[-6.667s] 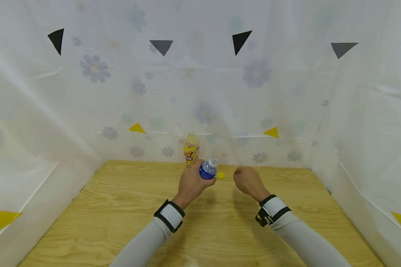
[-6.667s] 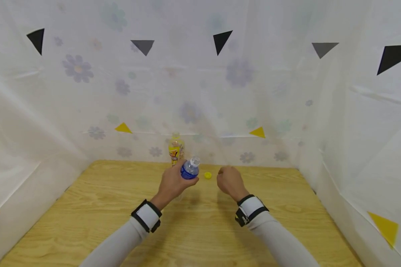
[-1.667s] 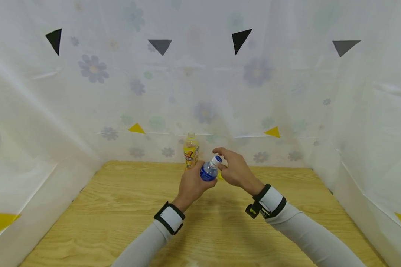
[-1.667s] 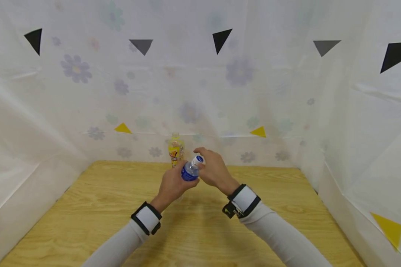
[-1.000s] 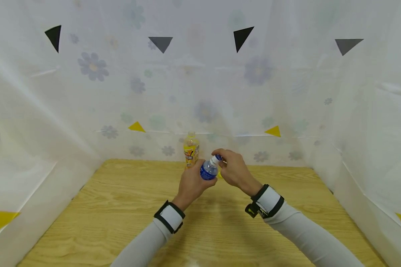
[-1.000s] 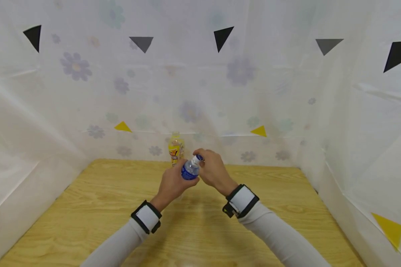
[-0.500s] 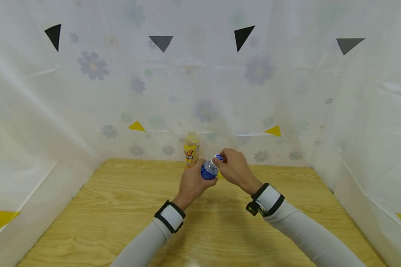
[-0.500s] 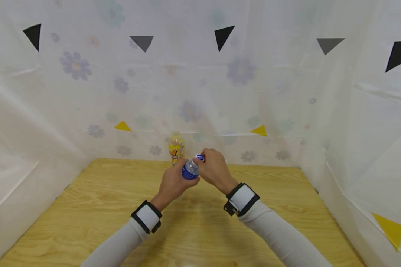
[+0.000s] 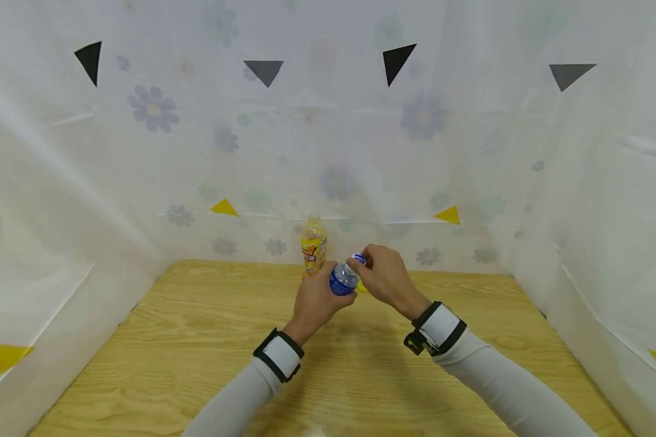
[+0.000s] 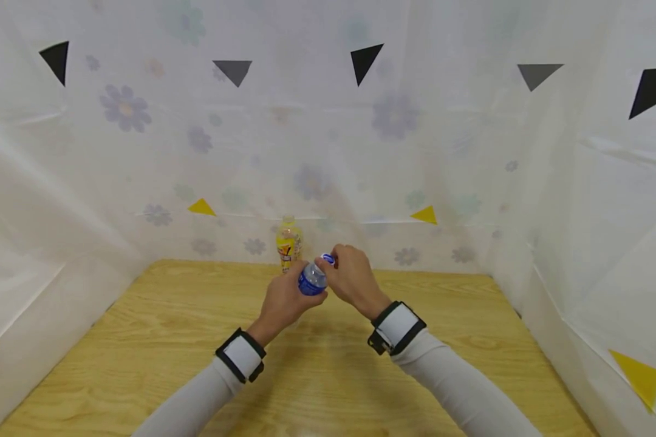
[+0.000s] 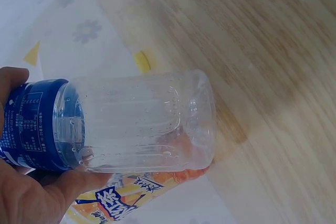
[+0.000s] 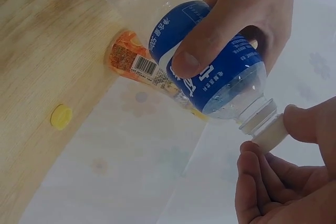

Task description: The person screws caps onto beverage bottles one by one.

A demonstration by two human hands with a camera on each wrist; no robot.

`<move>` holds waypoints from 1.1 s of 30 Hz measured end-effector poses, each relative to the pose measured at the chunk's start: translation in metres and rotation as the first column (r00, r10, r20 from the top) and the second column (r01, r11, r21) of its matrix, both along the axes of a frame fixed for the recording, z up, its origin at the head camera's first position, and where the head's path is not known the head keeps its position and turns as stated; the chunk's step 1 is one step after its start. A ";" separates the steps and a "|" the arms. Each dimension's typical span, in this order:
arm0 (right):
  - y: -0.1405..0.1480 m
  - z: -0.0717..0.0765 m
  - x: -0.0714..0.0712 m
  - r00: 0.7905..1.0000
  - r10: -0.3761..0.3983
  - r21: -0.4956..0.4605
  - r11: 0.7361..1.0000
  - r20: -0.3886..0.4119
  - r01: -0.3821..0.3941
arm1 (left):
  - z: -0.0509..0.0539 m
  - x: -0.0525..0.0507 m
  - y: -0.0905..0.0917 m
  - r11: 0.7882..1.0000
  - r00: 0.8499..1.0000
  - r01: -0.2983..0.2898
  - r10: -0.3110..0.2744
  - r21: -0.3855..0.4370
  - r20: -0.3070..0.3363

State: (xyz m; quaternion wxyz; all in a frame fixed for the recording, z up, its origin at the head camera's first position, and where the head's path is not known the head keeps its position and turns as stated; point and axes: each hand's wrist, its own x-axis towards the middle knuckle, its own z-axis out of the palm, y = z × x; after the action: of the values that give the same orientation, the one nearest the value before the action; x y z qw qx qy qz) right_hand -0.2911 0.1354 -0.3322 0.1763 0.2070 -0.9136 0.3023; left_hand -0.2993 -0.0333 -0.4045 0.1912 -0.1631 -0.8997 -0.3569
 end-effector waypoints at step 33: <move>-0.002 0.011 0.006 0.993 0.085 0.025 0.996 0.088 -0.087 | 0.002 -0.001 0.000 1.000 1.000 0.020 -0.020 0.015 0.011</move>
State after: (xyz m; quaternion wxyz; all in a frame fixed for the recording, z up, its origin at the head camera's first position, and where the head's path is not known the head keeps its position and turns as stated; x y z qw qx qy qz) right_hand -0.2851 0.1334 -0.3216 0.1204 0.2353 -0.9149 0.3050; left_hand -0.3004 -0.0335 -0.4022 0.1840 -0.1689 -0.8963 -0.3665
